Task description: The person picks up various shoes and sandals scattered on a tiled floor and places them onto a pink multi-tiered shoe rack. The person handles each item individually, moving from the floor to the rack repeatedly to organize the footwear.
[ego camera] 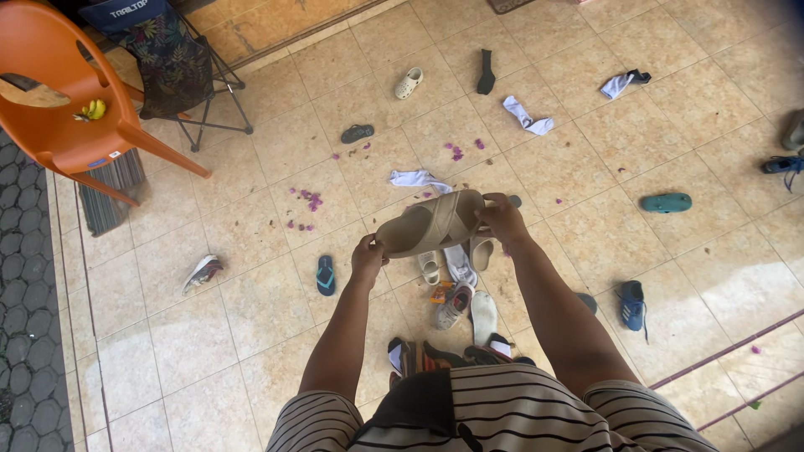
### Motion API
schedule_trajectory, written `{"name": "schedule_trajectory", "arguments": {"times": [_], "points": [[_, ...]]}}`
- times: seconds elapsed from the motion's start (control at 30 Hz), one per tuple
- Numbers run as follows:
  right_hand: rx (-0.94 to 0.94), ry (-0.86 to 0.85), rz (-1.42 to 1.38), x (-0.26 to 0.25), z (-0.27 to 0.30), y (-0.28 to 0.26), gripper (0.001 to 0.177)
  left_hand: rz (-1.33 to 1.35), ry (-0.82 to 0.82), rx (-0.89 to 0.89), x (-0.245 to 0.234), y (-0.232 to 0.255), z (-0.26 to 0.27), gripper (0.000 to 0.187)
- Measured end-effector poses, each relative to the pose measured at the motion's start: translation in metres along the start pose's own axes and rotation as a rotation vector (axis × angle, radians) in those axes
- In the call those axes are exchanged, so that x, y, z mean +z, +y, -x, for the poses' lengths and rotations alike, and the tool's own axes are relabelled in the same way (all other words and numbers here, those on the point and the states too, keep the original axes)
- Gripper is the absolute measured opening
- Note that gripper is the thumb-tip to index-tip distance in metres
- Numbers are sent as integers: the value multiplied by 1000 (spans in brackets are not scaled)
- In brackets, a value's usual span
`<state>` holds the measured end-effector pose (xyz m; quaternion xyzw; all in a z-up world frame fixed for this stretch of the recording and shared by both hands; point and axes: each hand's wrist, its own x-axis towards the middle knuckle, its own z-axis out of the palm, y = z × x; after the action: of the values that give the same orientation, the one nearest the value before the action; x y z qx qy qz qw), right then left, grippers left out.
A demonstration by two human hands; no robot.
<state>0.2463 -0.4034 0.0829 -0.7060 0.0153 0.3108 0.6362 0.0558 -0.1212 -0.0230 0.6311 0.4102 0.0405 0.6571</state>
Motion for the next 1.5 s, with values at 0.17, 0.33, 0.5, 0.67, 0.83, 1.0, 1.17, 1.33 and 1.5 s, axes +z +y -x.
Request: {"name": "schedule_trajectory", "arguments": {"times": [0.17, 0.33, 0.5, 0.67, 0.83, 1.0, 1.17, 1.33, 1.5], "points": [[-42, -16, -1, -78, 9, -26, 55, 45, -18, 41, 70, 22, 28, 38], [-84, 2, 6, -137, 17, -45, 55, 39, -35, 94, 126, 43, 40, 38], [-80, 29, -46, -176, 21, -51, 54, -21, -65, 112, 163, 64, 38, 39], [-65, 94, -46, -206, 3, -66, 52, -31, -141, 166, 198, 89, 7, 35], [-81, 139, -30, -240, -29, -85, 48, -27, -194, 138, 239, 114, -33, 35], [-123, 170, -65, -274, -79, -122, 48, 12, -242, 215, 287, 159, -86, 35], [-153, 196, -97, -309, -111, -147, 47, -28, -269, 206, 330, 203, -109, 36], [-125, 227, -99, -351, -141, -169, 47, -16, -289, 212, 384, 228, -132, 36], [-190, 171, -149, -416, -181, -196, 48, 15, -252, 232, 452, 254, -149, 33]]}}
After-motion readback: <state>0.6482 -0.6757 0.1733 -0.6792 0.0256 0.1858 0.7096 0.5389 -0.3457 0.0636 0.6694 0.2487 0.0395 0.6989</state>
